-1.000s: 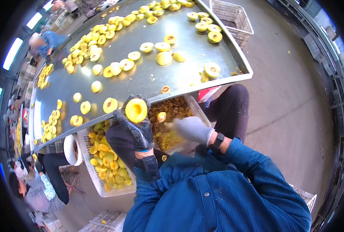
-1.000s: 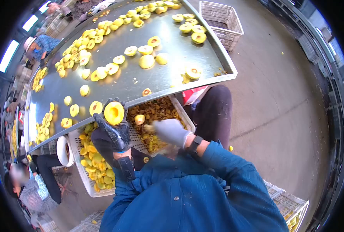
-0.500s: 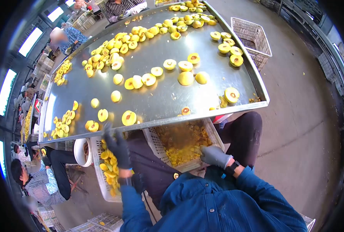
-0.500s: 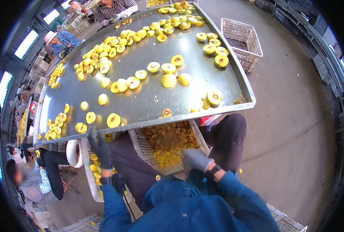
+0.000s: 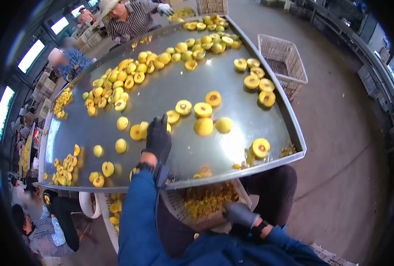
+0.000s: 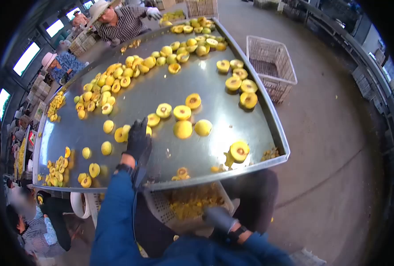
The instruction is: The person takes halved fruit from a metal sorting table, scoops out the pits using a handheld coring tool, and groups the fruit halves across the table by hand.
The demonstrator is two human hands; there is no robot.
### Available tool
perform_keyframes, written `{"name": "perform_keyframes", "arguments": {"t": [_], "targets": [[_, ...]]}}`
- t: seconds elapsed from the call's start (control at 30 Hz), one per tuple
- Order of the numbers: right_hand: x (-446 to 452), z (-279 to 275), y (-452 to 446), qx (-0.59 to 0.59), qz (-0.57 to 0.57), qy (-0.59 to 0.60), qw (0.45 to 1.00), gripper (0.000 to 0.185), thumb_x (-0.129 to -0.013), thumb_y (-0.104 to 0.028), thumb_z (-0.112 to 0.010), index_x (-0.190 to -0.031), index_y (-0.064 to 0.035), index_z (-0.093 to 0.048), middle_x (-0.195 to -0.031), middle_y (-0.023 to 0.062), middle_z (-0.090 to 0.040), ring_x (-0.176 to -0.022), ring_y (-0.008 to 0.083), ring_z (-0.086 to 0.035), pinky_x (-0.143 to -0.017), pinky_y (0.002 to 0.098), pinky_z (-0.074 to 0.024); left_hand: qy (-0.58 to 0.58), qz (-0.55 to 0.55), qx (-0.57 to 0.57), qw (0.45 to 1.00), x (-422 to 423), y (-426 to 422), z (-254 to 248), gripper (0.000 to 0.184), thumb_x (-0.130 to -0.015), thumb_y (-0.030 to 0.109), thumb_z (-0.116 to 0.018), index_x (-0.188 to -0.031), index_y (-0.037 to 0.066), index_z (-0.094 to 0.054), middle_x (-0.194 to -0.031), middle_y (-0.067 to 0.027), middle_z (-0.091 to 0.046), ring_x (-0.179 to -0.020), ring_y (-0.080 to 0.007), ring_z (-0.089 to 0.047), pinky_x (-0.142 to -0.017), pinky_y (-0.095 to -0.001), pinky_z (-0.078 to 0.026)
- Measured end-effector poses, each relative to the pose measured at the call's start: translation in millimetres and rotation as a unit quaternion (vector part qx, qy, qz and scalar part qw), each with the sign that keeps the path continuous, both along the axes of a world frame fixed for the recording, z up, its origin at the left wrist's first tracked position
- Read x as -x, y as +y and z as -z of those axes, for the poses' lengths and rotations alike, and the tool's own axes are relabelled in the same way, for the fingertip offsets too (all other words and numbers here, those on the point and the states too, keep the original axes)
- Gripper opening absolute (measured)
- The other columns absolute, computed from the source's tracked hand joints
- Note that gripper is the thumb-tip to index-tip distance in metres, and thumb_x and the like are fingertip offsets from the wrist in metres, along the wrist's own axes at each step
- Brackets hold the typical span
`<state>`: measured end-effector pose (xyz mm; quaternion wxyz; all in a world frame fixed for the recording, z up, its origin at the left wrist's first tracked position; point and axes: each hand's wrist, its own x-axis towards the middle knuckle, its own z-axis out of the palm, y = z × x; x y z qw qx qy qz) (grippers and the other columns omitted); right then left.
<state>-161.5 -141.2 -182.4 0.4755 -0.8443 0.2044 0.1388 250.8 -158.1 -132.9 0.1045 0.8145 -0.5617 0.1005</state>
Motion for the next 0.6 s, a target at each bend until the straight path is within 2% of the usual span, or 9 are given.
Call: {"name": "perform_keyframes", "arguments": {"t": [0.07, 0.1, 0.17, 0.23, 0.3, 0.37, 0.5, 0.57, 0.6], "targets": [[-1.9, -0.6, -15.6, -0.013, -0.008, -0.054, 0.998, 0.030, -0.086, -0.028, -0.059, -0.108, -0.0073, -0.058, -0.086, 0.0195, -0.063, -0.075, 0.0340, -0.066, -0.064, 0.0447, -0.0512, -0.012, 0.075, 0.110, 0.991, -0.3, 10.8, 13.8, 0.064, -0.084, 0.014, -0.060, -0.143, 0.006, -0.038, -0.138, -0.0175, -0.047, -0.126, -0.0422, -0.042, -0.108, -0.0489, -0.032], [-4.5, 1.0, -18.5, 0.008, -0.014, -0.079, 0.997, 0.035, -0.089, -0.030, -0.056, -0.115, -0.0067, -0.056, -0.096, 0.0191, -0.062, -0.079, 0.0315, -0.066, -0.066, 0.0425, -0.0521, 0.070, 0.059, 0.136, 0.986, 11.3, 17.8, 6.4, 0.062, -0.082, 0.011, -0.062, -0.140, 0.004, -0.041, -0.135, -0.0182, -0.049, -0.126, -0.0396, -0.043, -0.108, -0.0474, -0.032], [-17.7, -1.2, -17.5, 0.035, -0.028, -0.125, 0.991, 0.044, -0.095, -0.033, -0.050, -0.129, -0.0056, -0.053, -0.117, 0.0182, -0.059, -0.086, 0.0264, -0.066, -0.070, 0.0382, -0.0540, 0.287, -0.011, 0.192, 0.938, 56.9, 32.8, -28.2, 0.060, -0.078, 0.009, -0.067, -0.134, 0.002, -0.047, -0.112, -0.0184, -0.056, -0.104, -0.0336, -0.057, -0.092, -0.0408, -0.045], [-42.3, -112.2, -33.7, 0.014, 0.122, -0.115, 0.986, 0.044, -0.094, -0.028, -0.056, -0.130, -0.0035, -0.051, -0.118, 0.0159, -0.061, -0.095, 0.0199, -0.065, -0.081, 0.0315, -0.0517, 0.390, 0.008, 0.254, 0.885, 95.1, 52.1, -29.6, 0.056, -0.078, 0.011, -0.071, -0.129, -0.002, -0.049, -0.101, -0.0119, -0.055, -0.094, -0.0223, -0.056, -0.086, -0.0343, -0.047], [-52.4, -156.6, -35.1, -0.165, 0.289, -0.161, 0.929, 0.045, -0.092, -0.023, -0.060, -0.131, -0.0016, -0.050, -0.118, 0.0148, -0.062, -0.099, 0.0177, -0.063, -0.086, 0.0298, -0.0500, 0.520, -0.014, 0.259, 0.814, 156.1, 66.1, -61.1, 0.057, -0.080, 0.015, -0.072, -0.130, -0.001, -0.050, -0.102, -0.0074, -0.055, -0.095, -0.0190, -0.055, -0.088, -0.0331, -0.046], [-69.4, -118.6, -22.2, -0.179, 0.359, -0.329, 0.855, 0.040, -0.089, -0.022, -0.067, -0.120, 0.0007, -0.055, -0.101, 0.0085, -0.065, -0.085, 0.0151, -0.062, -0.074, 0.0293, -0.0504, 0.549, 0.006, 0.272, 0.790, 203.8, 81.0, -75.7, 0.055, -0.084, 0.018, -0.069, -0.132, -0.001, -0.049, -0.108, -0.0084, -0.056, -0.098, -0.0197, -0.055, -0.091, -0.0337, -0.045], [-64.2, -151.6, -6.0, -0.394, 0.356, -0.273, 0.803, 0.043, -0.091, -0.018, -0.066, -0.125, 0.0044, -0.053, -0.111, 0.0059, -0.063, -0.100, 0.0123, -0.058, -0.087, 0.0264, -0.0484, 0.665, -0.006, 0.403, 0.628, 261.8, 90.7, -72.2, 0.050, -0.096, 0.031, -0.054, -0.134, 0.000, -0.046, -0.121, -0.0097, -0.055, -0.108, -0.0209, -0.054, -0.097, -0.0344, -0.042], [-62.4, -125.2, -1.5, -0.360, 0.323, -0.306, 0.820, 0.048, -0.090, -0.010, -0.063, -0.132, 0.0060, -0.048, -0.120, 0.0100, -0.060, -0.110, 0.0157, -0.057, -0.095, 0.0285, -0.0458, 0.686, -0.025, 0.444, 0.576, 278.6, 93.5, -88.7, 0.051, -0.101, 0.038, -0.045, -0.136, 0.000, -0.045, -0.128, -0.0101, -0.052, -0.114, -0.0216, -0.052, -0.101, -0.0350, -0.040], [-54.9, -136.3, -3.7, -0.330, 0.285, -0.293, 0.851, 0.047, -0.090, -0.012, -0.063, -0.131, 0.0059, -0.050, -0.120, 0.0088, -0.061, -0.109, 0.0156, -0.057, -0.094, 0.0283, -0.0465, 0.652, -0.046, 0.442, 0.614, 286.5, 96.9, -111.5, 0.055, -0.103, 0.042, -0.038, -0.139, 0.000, -0.041, -0.133, -0.0098, -0.048, -0.121, -0.0220, -0.047, -0.105, -0.0347, -0.036]]}}
